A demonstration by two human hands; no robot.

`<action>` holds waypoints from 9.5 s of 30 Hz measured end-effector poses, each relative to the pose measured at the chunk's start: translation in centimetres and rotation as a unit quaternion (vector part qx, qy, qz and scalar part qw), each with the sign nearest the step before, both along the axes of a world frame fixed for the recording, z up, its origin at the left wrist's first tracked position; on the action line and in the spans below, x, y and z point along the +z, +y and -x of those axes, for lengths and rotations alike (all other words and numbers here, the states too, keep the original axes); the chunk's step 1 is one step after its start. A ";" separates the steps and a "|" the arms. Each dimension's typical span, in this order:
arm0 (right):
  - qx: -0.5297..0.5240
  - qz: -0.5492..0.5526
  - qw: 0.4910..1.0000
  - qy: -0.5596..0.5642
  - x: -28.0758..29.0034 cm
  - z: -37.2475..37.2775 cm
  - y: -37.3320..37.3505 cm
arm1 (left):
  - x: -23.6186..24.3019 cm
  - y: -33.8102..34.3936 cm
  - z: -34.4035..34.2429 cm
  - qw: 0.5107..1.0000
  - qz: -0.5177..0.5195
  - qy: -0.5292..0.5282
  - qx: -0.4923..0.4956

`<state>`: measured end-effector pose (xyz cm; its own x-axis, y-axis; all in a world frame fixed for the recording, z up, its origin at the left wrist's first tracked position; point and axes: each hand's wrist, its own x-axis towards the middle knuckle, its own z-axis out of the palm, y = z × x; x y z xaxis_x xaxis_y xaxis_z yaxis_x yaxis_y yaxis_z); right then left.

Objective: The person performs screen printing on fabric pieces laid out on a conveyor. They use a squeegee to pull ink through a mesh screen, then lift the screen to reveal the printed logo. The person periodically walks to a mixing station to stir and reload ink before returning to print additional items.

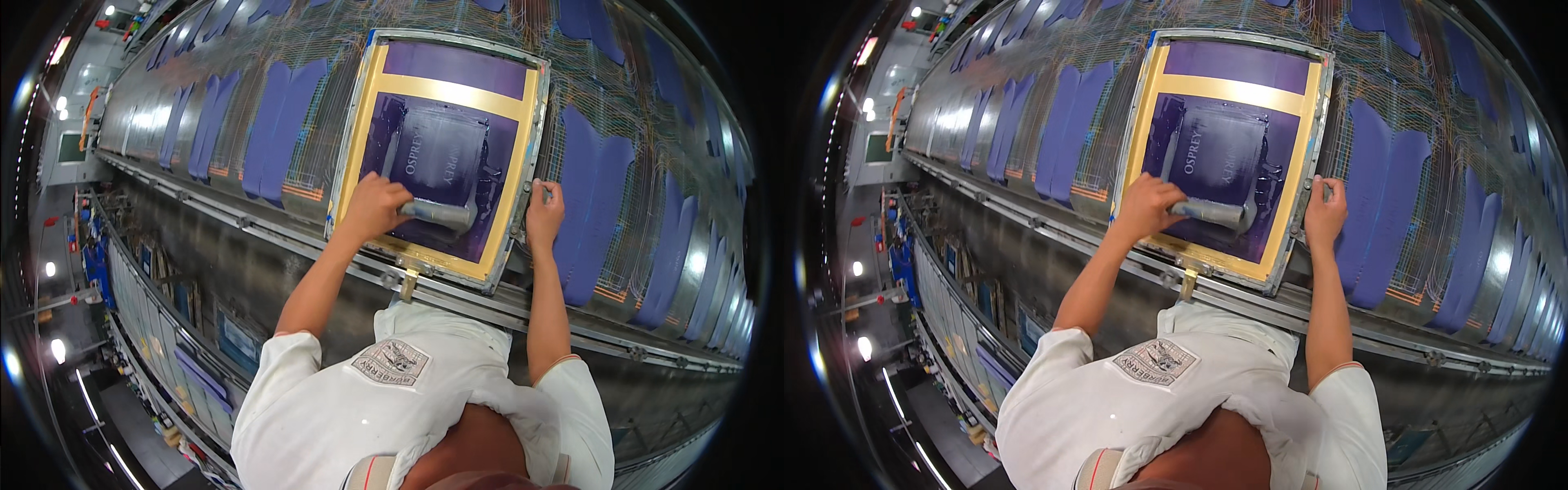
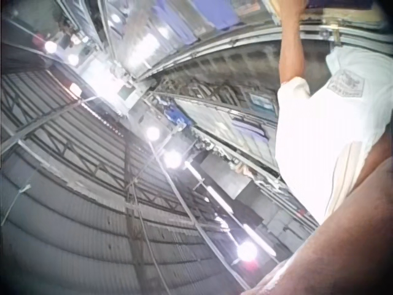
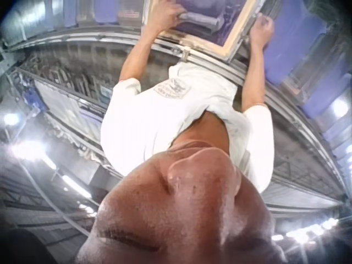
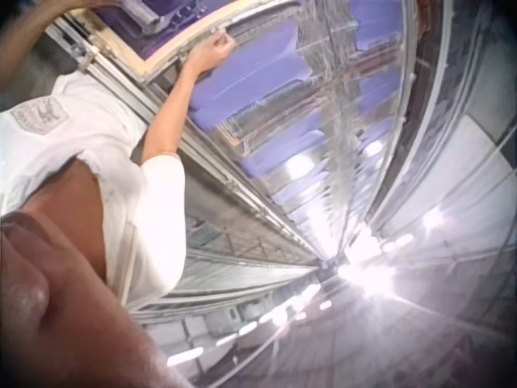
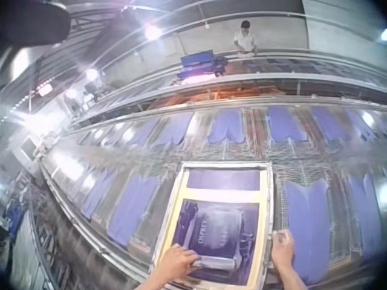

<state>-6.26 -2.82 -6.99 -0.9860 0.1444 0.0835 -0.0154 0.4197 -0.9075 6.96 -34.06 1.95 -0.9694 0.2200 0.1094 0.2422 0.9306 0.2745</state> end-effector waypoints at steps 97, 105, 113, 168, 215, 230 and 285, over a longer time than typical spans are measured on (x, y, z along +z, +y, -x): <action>0.324 -0.163 0.928 0.088 8.5 1.5 -52.8 | -2.5 -49.0 11.3 0.997 -0.037 -0.032 -0.056; 0.385 -0.350 0.852 0.054 5.6 -6.1 -54.4 | -2.9 -46.8 2.6 0.997 -0.021 -0.061 -0.052; 0.392 -0.340 0.852 0.068 7.0 -6.4 -54.4 | -1.9 -47.7 2.9 0.993 0.004 -0.075 -0.086; 0.000 -0.277 0.958 -0.071 -0.7 -13.1 -80.9 | -3.3 -84.0 -11.5 0.993 -0.016 -0.066 -0.095; -0.016 -0.225 0.969 -0.099 0.3 -14.2 -80.5 | -3.0 -83.0 -13.4 0.998 -0.032 -0.006 -0.062; -0.019 -0.026 0.999 -0.029 2.3 -20.0 -110.1 | 0.4 -108.5 -18.3 0.998 -0.056 0.012 0.026; 0.398 -0.251 0.882 0.008 7.6 -26.5 -127.9 | -3.1 -121.5 -19.6 0.997 -0.050 -0.013 -0.063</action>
